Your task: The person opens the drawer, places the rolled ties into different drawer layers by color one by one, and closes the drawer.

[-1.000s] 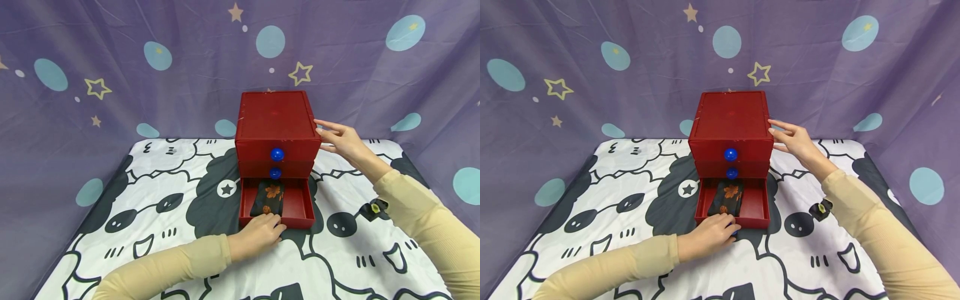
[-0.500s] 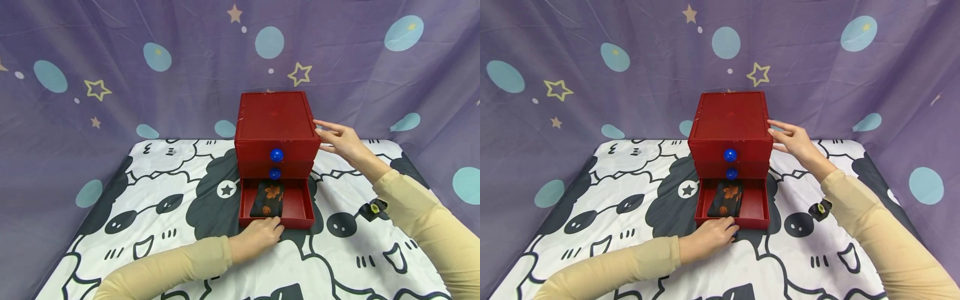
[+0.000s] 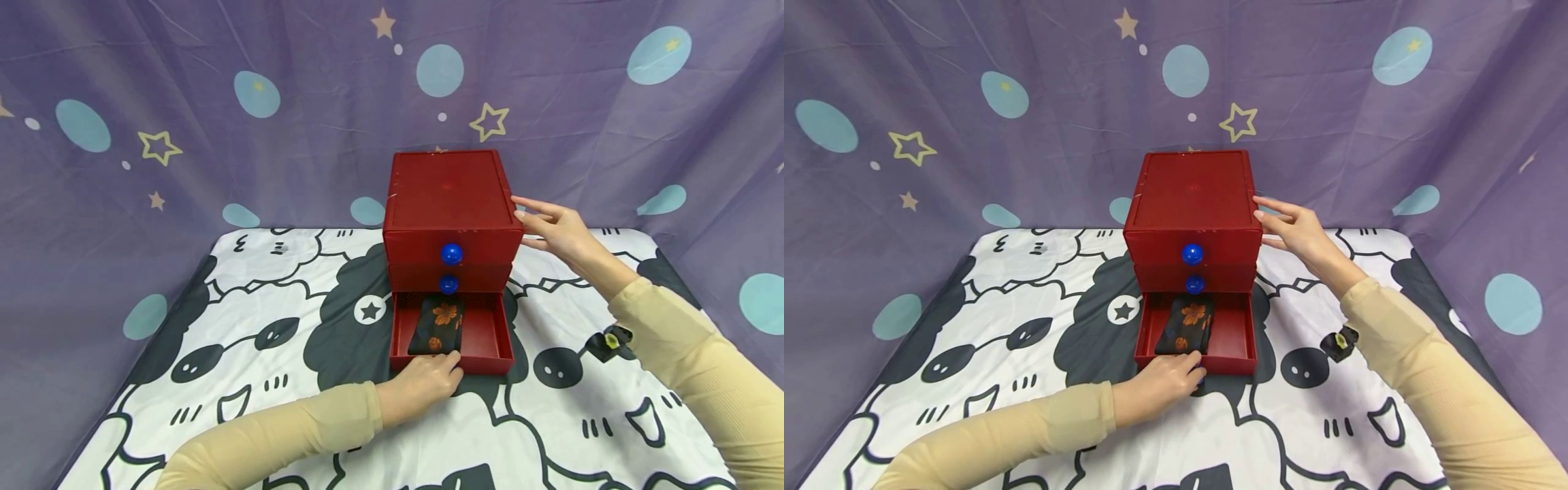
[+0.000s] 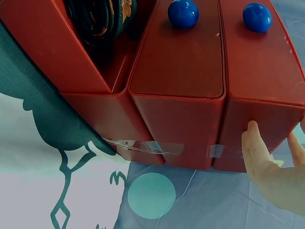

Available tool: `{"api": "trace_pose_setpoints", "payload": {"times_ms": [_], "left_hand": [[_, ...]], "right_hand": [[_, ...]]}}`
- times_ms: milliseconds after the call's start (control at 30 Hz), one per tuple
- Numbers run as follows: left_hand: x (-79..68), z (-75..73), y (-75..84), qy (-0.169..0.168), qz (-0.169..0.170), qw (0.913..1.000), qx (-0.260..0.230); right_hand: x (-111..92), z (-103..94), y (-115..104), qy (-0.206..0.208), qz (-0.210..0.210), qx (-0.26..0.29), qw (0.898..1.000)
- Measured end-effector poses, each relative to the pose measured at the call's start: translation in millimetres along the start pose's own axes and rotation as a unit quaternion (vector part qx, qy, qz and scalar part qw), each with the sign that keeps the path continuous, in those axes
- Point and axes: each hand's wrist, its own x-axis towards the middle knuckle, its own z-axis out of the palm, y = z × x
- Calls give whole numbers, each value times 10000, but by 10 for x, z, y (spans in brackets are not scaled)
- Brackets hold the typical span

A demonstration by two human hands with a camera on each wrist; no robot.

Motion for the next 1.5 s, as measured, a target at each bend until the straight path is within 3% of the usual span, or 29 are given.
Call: {"api": "trace_pose_setpoints", "payload": {"times_ms": [433, 900, 1500], "left_hand": [[18, -8, -22, -162, -12, 9997, 204], [55, 29, -81, 199, -24, 9996, 198], [71, 31, -125, 425, 35, 9987, 273]], "right_hand": [[-7, -13, -8, -66, 8, -193, 9998], [-6, -1, -12, -21, 77, -186, 9998], [-16, -4, -17, -63, 68, -308, 9995]]}}
